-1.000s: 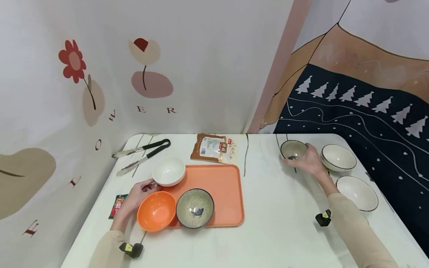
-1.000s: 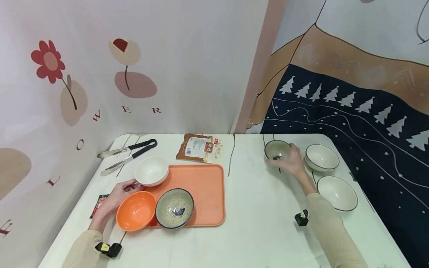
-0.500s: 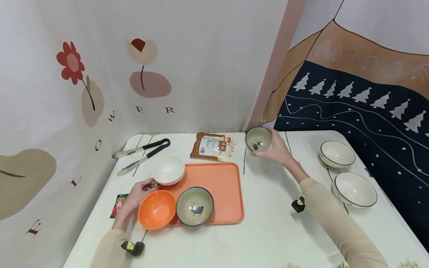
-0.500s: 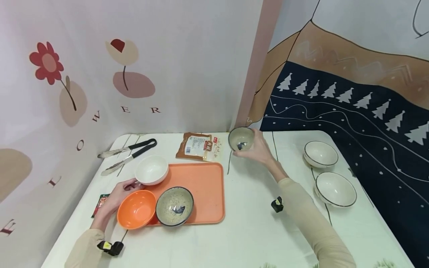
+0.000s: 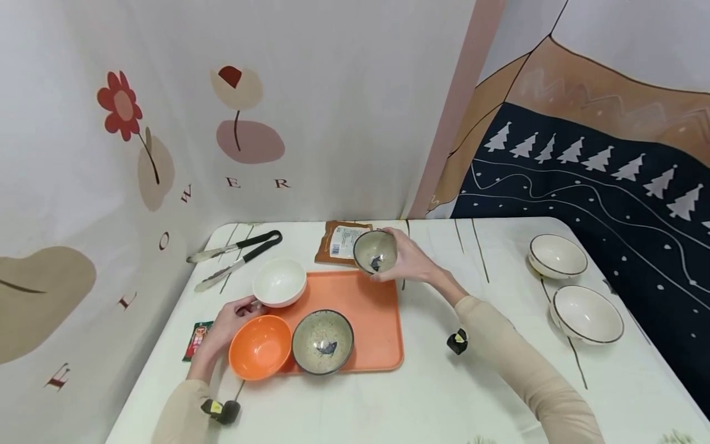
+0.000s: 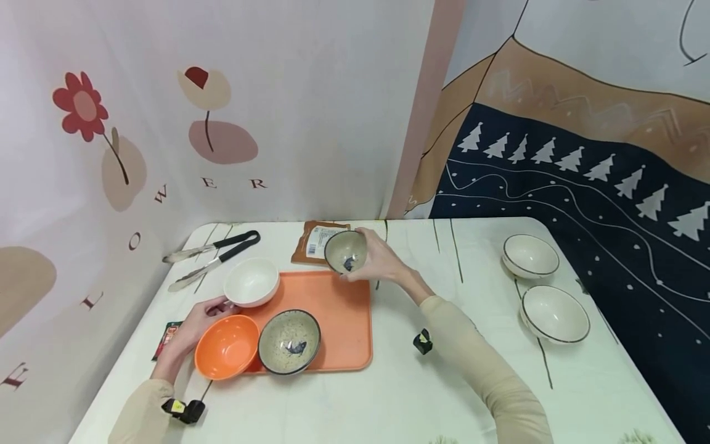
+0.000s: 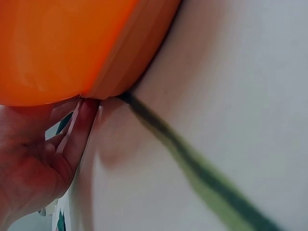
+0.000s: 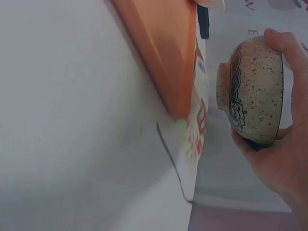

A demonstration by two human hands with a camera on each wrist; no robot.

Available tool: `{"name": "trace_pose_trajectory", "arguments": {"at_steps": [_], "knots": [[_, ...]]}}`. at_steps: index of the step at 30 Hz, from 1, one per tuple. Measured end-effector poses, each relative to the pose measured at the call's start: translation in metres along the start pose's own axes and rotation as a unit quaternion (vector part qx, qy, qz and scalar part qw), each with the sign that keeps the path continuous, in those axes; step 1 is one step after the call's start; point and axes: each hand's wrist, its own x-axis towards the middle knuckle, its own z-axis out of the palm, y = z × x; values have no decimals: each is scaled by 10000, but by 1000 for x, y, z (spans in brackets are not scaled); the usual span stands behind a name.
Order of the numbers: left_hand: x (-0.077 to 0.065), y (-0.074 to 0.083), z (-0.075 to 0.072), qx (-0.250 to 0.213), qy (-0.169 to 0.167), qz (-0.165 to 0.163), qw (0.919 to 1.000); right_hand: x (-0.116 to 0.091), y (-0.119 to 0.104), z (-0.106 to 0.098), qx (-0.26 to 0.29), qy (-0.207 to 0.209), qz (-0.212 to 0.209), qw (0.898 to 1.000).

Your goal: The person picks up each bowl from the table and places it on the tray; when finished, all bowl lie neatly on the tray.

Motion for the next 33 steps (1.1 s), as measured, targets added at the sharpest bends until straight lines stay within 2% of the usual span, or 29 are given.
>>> {"name": "trace_pose_trajectory", "arguments": {"at_steps": [12, 21, 33], "knots": [[8, -1, 3, -64, 26, 74, 9999, 16, -23, 48, -20, -749, 6, 9972], [6, -2, 3, -125, 42, 12, 9999, 18, -25, 78, -203, -847, 67, 9962], [2, -1, 1, -136, 66, -56, 9999, 20, -31, 93, -212, -825, -339, 9958]]}}
